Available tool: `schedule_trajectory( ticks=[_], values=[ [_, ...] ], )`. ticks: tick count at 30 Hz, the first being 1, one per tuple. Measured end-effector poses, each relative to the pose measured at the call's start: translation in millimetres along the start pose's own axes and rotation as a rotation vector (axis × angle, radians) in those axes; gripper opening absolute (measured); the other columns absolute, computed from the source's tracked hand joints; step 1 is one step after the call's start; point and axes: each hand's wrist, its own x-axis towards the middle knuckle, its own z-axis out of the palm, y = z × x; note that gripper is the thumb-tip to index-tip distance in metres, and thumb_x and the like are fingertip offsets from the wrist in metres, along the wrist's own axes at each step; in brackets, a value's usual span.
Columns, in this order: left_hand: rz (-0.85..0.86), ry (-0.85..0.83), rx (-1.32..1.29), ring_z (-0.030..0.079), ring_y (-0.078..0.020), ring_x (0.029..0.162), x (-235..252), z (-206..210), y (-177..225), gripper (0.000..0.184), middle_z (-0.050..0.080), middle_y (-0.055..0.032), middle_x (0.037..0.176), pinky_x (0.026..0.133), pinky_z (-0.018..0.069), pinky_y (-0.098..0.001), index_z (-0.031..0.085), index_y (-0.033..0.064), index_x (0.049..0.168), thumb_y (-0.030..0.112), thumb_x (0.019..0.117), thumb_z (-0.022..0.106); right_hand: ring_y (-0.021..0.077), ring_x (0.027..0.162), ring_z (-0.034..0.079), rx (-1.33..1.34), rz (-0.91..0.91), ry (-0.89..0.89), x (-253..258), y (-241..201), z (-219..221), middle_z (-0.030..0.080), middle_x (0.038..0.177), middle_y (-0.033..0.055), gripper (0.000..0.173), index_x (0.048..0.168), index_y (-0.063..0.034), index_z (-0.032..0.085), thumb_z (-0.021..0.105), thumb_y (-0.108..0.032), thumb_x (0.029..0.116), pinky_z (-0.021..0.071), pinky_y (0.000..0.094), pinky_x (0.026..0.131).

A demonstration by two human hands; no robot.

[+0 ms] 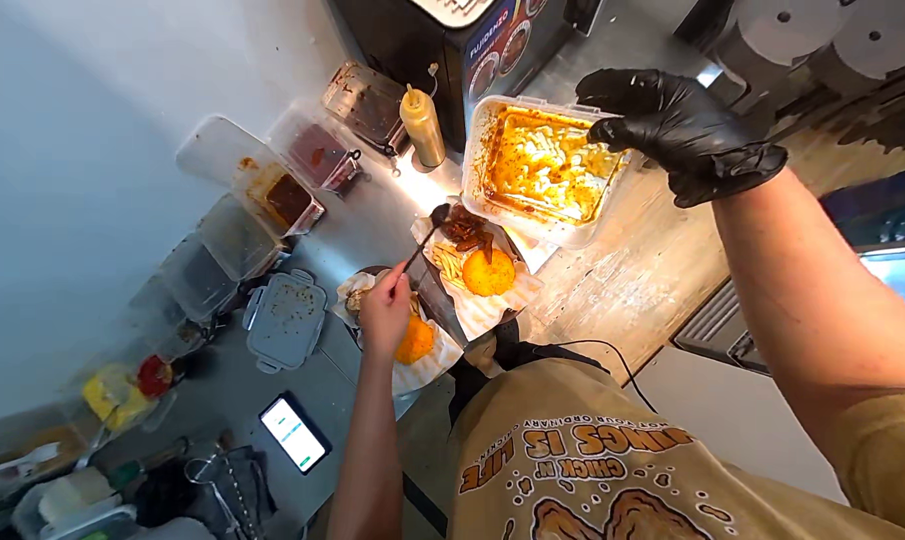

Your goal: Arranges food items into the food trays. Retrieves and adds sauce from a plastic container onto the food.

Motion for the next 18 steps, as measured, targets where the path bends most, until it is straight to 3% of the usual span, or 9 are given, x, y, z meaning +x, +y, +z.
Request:
schedule_trajectory(
  ticks=[2, 4, 6, 7, 9, 13, 15, 18],
  values=[
    [0.112, 0.116, -0.064, 0.063, -0.0083, 0.073, -9.8, -21.4, 9.6, 0.030, 0.073, -0.0060, 0.097, 0.068, 0.0535, -0.0300, 0.071, 0.0135, 0.130, 0.021, 0.1068, 0.053, 0.0003, 0.110, 0.063, -0.039, 0.007, -0.002, 3.8, -7.1, 4.2, 0.064, 0.133, 0.0021, 0.049, 0.142, -0.0091, 0.056, 0.070, -0.005, 0.0943, 0.0528, 0.0173, 0.090],
    [0.239, 0.154, -0.050, 0.061, -0.0028, 0.071, -16.0, -37.8, 35.9, 0.030, 0.074, -0.0043, 0.097, 0.066, 0.0516, -0.0221, 0.071, 0.0122, 0.129, 0.018, 0.1062, 0.052, -0.0004, 0.106, 0.064, -0.103, 0.004, 0.000, 8.0, -11.4, 9.4, 0.066, 0.129, 0.0028, 0.048, 0.140, -0.0094, 0.058, 0.071, -0.007, 0.0937, 0.0527, 0.0172, 0.089],
    [0.308, 0.126, 0.086, 0.063, -0.0144, 0.072, -11.1, -43.3, 75.8, 0.034, 0.073, -0.0105, 0.096, 0.066, 0.0533, -0.0342, 0.068, 0.0112, 0.134, 0.017, 0.1071, 0.048, 0.0008, 0.103, 0.065, -0.149, 0.010, 0.004, 13.0, -14.6, 18.8, 0.067, 0.126, 0.0040, 0.047, 0.138, -0.0104, 0.060, 0.074, -0.012, 0.0926, 0.0535, 0.0194, 0.087],
    [0.317, 0.088, 0.160, 0.067, -0.0248, 0.077, -3.1, -40.3, 95.1, 0.037, 0.073, -0.0157, 0.098, 0.070, 0.0553, -0.0459, 0.064, 0.0096, 0.139, 0.017, 0.1079, 0.046, 0.0021, 0.102, 0.065, -0.177, 0.013, 0.011, 15.5, -17.1, 24.9, 0.068, 0.125, 0.0046, 0.047, 0.137, -0.0110, 0.061, 0.075, -0.015, 0.0919, 0.0536, 0.0215, 0.088],
    [0.313, 0.015, 0.317, 0.071, -0.0360, 0.092, 20.3, -23.0, 120.2, 0.043, 0.073, -0.0205, 0.108, 0.081, 0.0560, -0.0566, 0.054, 0.0088, 0.149, 0.014, 0.1077, 0.041, 0.0056, 0.103, 0.066, -0.217, 0.009, 0.025, 20.0, -20.3, 38.5, 0.069, 0.123, 0.0058, 0.047, 0.135, -0.0110, 0.063, 0.077, -0.021, 0.0909, 0.0542, 0.0268, 0.091],
    [0.224, -0.135, 0.549, 0.070, -0.0403, 0.097, 32.0, 1.8, 121.9, 0.051, 0.070, -0.0221, 0.107, 0.082, 0.0566, -0.0576, 0.040, 0.0122, 0.158, 0.013, 0.1073, 0.044, 0.0100, 0.100, 0.067, -0.186, -0.006, 0.071, 25.5, -21.9, 55.1, 0.069, 0.119, 0.0073, 0.049, 0.133, -0.0114, 0.063, 0.079, -0.024, 0.0887, 0.0554, 0.0325, 0.090],
    [0.188, -0.177, 0.576, 0.071, -0.0419, 0.094, 15.9, -6.4, 121.7, 0.047, 0.070, -0.0231, 0.106, 0.078, 0.0571, -0.0595, 0.045, 0.0093, 0.154, 0.014, 0.1071, 0.045, 0.0126, 0.104, 0.066, -0.217, -0.020, 0.071, 29.6, -21.2, 53.9, 0.069, 0.120, 0.0077, 0.049, 0.132, -0.0125, 0.064, 0.079, -0.027, 0.0880, 0.0544, 0.0371, 0.093],
    [0.174, -0.128, 0.543, 0.071, -0.0419, 0.098, 17.8, -21.6, 136.7, 0.045, 0.071, -0.0241, 0.108, 0.083, 0.0555, -0.0604, 0.049, 0.0082, 0.152, 0.014, 0.1072, 0.042, 0.0116, 0.110, 0.066, -0.244, -0.010, 0.038, 29.9, -22.0, 57.4, 0.069, 0.125, 0.0069, 0.048, 0.132, -0.0130, 0.064, 0.079, -0.027, 0.0883, 0.0529, 0.0357, 0.097]
  ],
)
